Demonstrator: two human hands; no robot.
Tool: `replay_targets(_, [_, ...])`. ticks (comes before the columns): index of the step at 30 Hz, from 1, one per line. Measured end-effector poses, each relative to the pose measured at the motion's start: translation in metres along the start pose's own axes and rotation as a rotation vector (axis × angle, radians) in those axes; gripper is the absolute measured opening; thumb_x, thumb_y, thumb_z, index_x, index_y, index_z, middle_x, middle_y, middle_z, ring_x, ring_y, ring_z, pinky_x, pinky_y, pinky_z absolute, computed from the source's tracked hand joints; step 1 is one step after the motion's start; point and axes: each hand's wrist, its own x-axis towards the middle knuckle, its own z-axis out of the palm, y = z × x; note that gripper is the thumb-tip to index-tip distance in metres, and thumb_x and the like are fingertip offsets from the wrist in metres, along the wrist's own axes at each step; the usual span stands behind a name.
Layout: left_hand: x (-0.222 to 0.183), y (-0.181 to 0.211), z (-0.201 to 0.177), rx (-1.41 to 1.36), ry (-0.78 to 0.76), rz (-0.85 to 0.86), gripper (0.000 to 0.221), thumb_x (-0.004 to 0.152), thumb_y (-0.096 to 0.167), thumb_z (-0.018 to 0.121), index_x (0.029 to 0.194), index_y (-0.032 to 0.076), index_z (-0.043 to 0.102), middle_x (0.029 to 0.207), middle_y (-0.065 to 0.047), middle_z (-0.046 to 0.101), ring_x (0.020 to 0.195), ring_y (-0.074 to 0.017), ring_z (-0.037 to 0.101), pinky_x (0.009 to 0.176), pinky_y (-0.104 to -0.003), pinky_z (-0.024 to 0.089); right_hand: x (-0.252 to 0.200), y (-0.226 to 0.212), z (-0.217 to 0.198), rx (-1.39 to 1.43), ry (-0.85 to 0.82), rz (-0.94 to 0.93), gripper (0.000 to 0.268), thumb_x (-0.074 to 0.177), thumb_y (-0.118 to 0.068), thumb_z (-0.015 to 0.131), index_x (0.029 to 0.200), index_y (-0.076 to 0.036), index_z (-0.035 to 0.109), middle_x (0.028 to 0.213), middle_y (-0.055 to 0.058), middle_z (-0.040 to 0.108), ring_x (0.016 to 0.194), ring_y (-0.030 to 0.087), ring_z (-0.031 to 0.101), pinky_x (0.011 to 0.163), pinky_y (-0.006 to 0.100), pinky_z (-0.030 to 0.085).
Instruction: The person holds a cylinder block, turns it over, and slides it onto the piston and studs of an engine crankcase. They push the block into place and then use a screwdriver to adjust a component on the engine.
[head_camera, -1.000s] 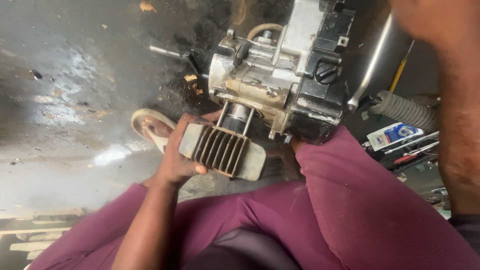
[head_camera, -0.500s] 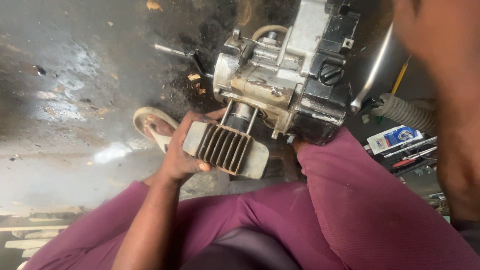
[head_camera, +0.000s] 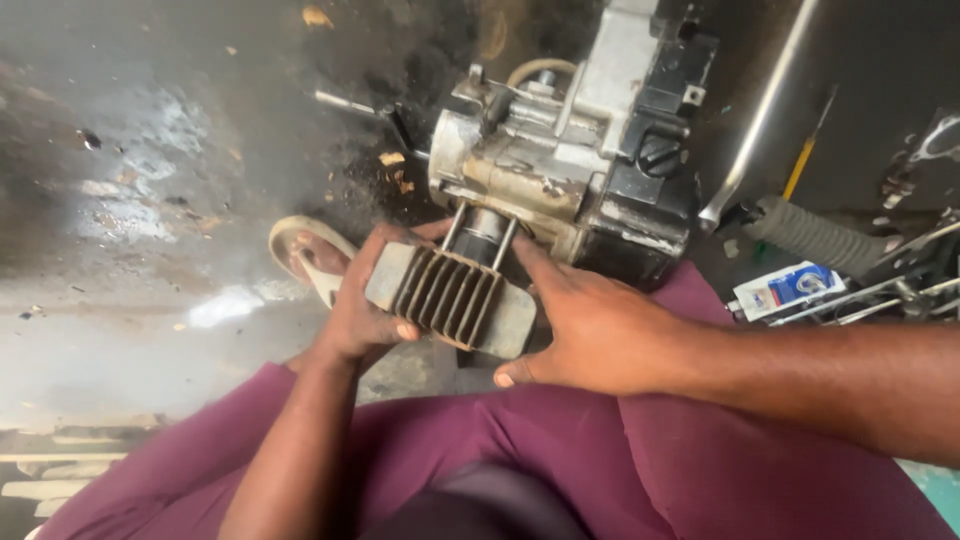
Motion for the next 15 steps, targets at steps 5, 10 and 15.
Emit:
replay_targets(5, [-0.004, -0.005, -0.006, 0.106, -0.027, 0.024, 0.092, 0.060, 0.047, 0.101, 0.127, 0.006, 0.053, 0.159, -0.026, 0.049, 0.140, -0.0343, 0.056, 0.114, -0.049, 0.052, -0.001, -0.016, -0.012, 0.085, -0.092, 0.155, 0.140, 0.066, -0.056, 0.086, 0.161, 0.002, 0.001, 0.153, 0.027, 0.037, 0.139, 0.034, 0.045, 0.113, 0.035, 0.039])
replay_targets(10, [-0.001, -0.007, -0.008, 0.090, -0.041, 0.042, 0.089, 0.062, 0.045, 0.101, 0.125, 0.006, 0.052, 0.158, -0.028, 0.049, 0.143, -0.0355, 0.055, 0.120, -0.049, 0.048, 0.001, -0.016, -0.015, 0.090, -0.119, 0.164, 0.140, 0.067, -0.054, 0.087, 0.160, 0.002, -0.002, 0.154, 0.028, 0.033, 0.142, 0.033, 0.042, 0.115, 0.035, 0.036])
replay_targets(15, [-0.001, -0.007, -0.009, 0.101, -0.071, 0.061, 0.086, 0.065, 0.044, 0.100, 0.126, 0.005, 0.053, 0.158, -0.028, 0.049, 0.145, -0.0362, 0.053, 0.122, -0.050, 0.045, 0.005, -0.011, -0.009, 0.218, -0.144, 0.184, 0.143, 0.065, -0.050, 0.091, 0.160, 0.001, -0.003, 0.154, 0.026, 0.037, 0.140, 0.030, 0.048, 0.114, 0.034, 0.039])
